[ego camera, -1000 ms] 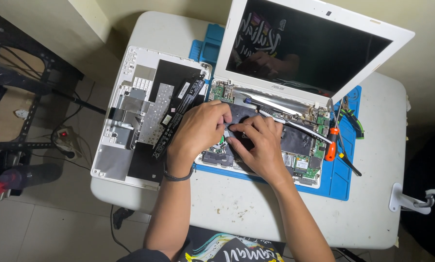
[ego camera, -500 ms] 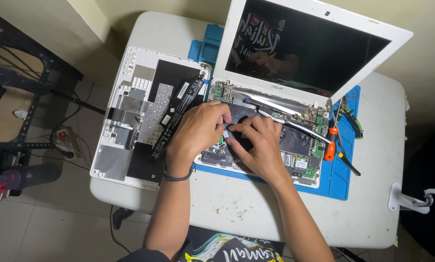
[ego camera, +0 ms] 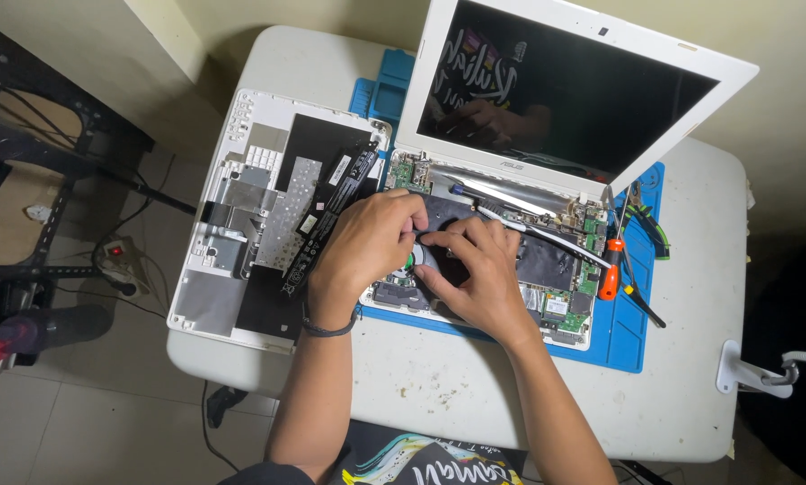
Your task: The person works on the internal components of a disassembled white laptop placed on a blue mat. They use a screwdriver to tighten screws on the motherboard and a small brush to clean dust from the cooling fan and heatsink area.
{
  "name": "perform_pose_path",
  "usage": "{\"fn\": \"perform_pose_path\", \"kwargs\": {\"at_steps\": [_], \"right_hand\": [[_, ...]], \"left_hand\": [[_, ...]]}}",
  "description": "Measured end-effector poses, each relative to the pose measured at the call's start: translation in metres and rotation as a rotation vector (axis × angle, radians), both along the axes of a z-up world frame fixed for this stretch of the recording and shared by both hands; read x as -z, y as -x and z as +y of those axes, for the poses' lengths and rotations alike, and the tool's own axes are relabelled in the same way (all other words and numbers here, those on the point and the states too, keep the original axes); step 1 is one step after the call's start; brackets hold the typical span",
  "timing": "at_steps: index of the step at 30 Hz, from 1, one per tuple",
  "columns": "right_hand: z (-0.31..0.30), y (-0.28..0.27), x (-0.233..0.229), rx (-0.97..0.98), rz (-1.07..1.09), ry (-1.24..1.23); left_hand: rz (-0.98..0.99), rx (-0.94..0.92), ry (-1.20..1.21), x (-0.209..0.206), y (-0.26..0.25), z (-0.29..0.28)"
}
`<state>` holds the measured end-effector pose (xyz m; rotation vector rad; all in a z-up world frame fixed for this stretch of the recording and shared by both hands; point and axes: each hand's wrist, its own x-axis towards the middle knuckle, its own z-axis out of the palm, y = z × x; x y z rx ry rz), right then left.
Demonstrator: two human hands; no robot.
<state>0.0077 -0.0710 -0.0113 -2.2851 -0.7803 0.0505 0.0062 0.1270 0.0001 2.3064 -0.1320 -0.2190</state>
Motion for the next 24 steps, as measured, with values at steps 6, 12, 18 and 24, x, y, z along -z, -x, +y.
{"fn": "perform_pose_path", "kwargs": {"at_steps": [6,12,18,24], "right_hand": [[-0.005,-0.001,0.003,0.037,-0.043,-0.018],[-0.015,-0.007,-0.005,0.058,-0.049,-0.073],[-0.017,-0.006,-0.003,-0.08,0.004,-0.063],[-0.02,-0.007,-0.01,-0.098,0.024,-0.038]], "left_hand": [[0.017,-0.001,0.001,-0.004,0.0,0.0],[0.021,0.011,0.003,-0.002,0.0,0.0],[0.037,0.004,0.005,-0.005,-0.001,0.001],[0.026,0.012,0.012,-0.002,-0.001,0.001]]}}
